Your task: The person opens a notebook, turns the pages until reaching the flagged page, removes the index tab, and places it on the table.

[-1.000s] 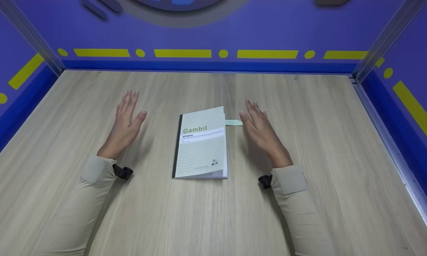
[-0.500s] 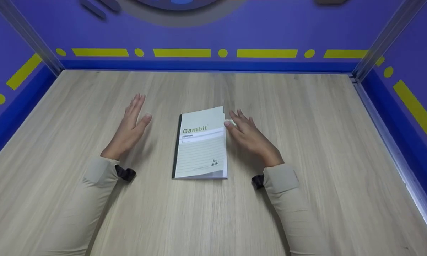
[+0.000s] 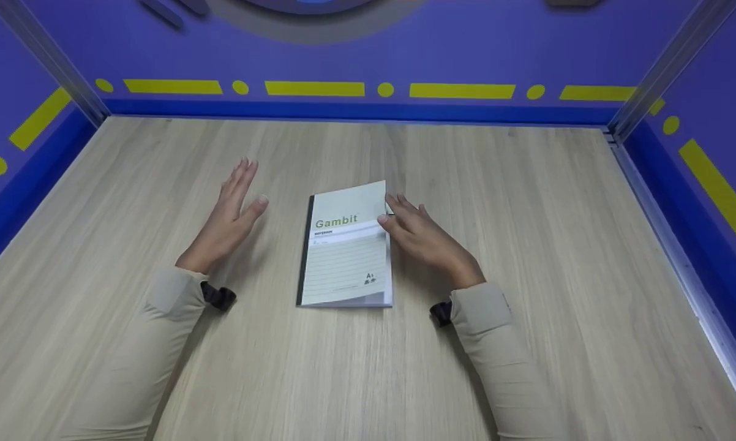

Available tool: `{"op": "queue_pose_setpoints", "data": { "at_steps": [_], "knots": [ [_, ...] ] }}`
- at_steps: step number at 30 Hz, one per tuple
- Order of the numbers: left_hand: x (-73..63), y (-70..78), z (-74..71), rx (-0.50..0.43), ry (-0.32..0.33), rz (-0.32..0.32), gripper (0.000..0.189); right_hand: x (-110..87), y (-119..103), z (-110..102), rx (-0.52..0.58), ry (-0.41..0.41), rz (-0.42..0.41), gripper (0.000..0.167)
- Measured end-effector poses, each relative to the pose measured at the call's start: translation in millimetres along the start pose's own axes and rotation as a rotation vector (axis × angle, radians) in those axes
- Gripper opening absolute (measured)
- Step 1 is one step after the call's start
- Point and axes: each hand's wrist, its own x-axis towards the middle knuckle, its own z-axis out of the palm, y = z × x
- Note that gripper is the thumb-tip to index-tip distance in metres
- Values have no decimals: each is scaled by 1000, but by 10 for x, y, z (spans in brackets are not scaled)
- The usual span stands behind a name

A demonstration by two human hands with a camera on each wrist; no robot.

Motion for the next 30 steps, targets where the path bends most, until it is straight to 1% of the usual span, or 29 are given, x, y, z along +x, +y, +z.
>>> {"op": "queue_pose_setpoints", "data": {
  "at_steps": [5, 13, 19, 25, 30],
  "knots": [
    [9, 44, 13, 18, -18, 19, 72, -28, -24, -5, 35, -5, -8, 65],
    [44, 144, 31, 64, -24, 87, 73, -23, -131, 14, 105, -20, -45, 67],
    [67, 236, 33, 72, -43, 86, 74, 6, -243, 49, 167, -27, -105, 71],
    [61, 355, 37, 56, -68, 85, 76, 36, -341, 109, 157, -28, -171, 75],
    [69, 480, 47, 69, -90, 91, 79, 61, -409, 160, 128, -35, -216, 77]
  ]
}}
